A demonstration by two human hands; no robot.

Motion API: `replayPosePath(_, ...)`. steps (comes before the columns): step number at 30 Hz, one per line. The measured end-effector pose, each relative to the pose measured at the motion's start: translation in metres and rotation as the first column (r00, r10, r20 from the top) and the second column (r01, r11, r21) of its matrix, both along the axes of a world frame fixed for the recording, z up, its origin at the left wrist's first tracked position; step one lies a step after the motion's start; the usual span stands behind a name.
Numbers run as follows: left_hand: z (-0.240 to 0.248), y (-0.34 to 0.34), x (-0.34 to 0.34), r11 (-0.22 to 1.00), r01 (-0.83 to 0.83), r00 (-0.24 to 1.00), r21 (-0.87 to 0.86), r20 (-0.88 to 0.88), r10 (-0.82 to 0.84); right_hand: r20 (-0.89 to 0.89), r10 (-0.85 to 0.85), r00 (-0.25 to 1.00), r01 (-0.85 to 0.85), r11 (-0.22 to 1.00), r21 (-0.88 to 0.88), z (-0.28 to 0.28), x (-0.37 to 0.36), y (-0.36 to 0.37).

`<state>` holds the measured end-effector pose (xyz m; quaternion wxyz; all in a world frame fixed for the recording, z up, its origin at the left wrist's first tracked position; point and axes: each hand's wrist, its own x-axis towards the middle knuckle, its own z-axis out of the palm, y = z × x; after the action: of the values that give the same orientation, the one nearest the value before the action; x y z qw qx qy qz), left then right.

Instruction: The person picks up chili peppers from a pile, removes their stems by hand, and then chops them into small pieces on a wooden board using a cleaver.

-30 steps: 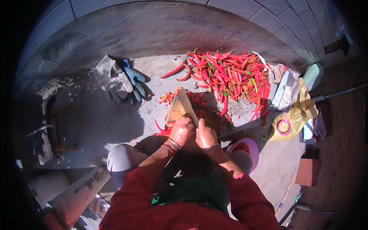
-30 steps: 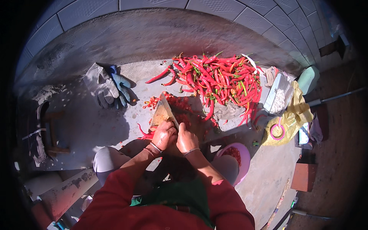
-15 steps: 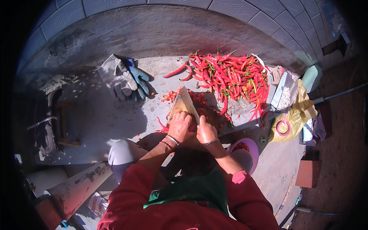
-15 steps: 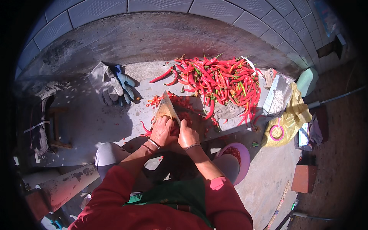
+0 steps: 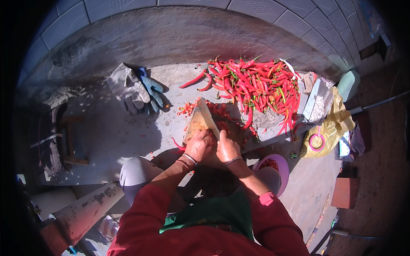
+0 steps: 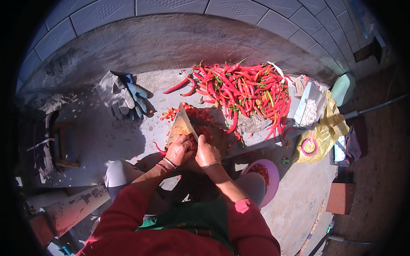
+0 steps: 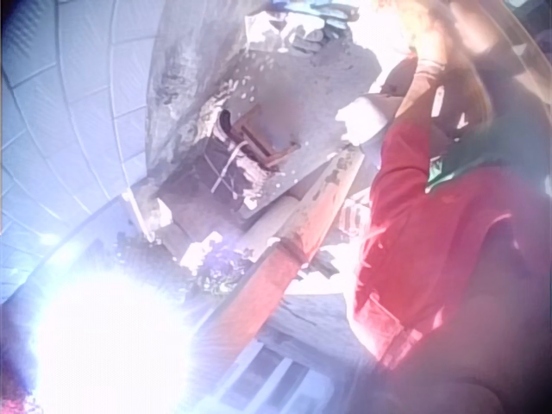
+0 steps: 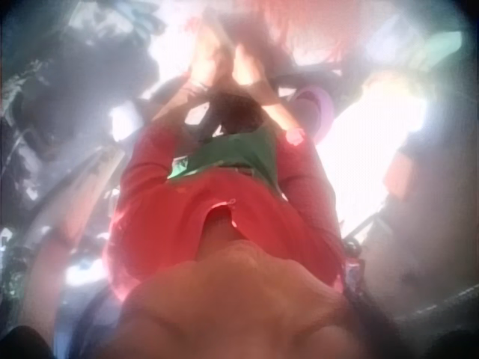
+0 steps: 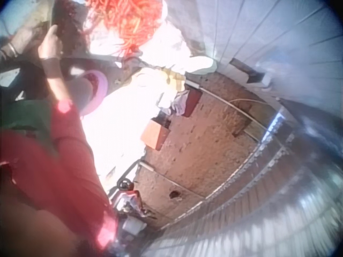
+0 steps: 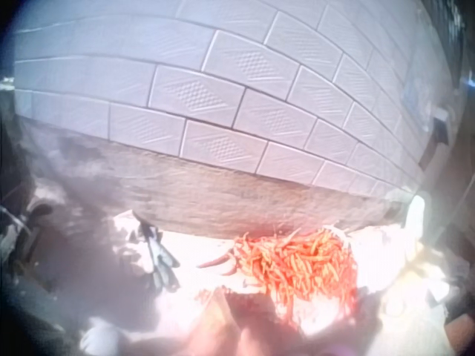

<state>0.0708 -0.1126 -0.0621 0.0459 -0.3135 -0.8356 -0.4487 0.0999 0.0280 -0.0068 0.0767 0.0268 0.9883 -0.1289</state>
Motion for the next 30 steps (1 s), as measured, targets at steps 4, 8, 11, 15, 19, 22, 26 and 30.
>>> replayPosePath(4,-0.003,0.004,-0.001,0.999,-0.027,0.999,0.018,-0.041,0.028,0.009,0.006,1.000,-0.006,1.000,-0.012,0.004,0.000,0.002)
replayPosePath(8,-0.003,0.009,-0.002,0.999,-0.039,0.994,0.037,-0.104,0.043,0.001,-0.022,1.000,0.022,0.997,-0.076,0.003,-0.001,0.010)
replayPosePath(11,-0.001,0.016,-0.002,0.993,-0.043,0.995,0.111,-0.084,0.052,-0.013,-0.023,1.000,0.022,0.998,-0.066,0.008,-0.002,0.017)
replayPosePath(15,0.001,0.018,-0.004,0.998,-0.012,0.992,0.058,-0.122,0.019,0.004,0.001,1.000,-0.001,0.999,-0.041,0.012,-0.006,0.018)
replayPosePath(19,-0.005,0.019,-0.003,0.999,0.000,0.992,-0.049,-0.127,-0.006,0.015,0.007,1.000,-0.007,1.000,-0.025,0.015,-0.004,0.017)
replayPosePath(22,-0.007,0.018,-0.005,0.992,0.010,0.994,-0.130,-0.110,-0.024,0.030,0.034,0.999,-0.034,0.999,0.008,0.027,-0.003,0.017)
replayPosePath(26,0.003,0.014,-0.006,0.991,0.025,0.996,-0.134,-0.077,-0.036,0.075,0.061,0.995,-0.064,0.997,0.038,0.054,0.004,0.013)
replayPosePath(30,-0.001,0.013,-0.008,0.997,0.043,0.997,-0.062,-0.056,-0.046,0.123,0.093,0.988,-0.099,0.994,0.043,0.055,0.016,0.016)
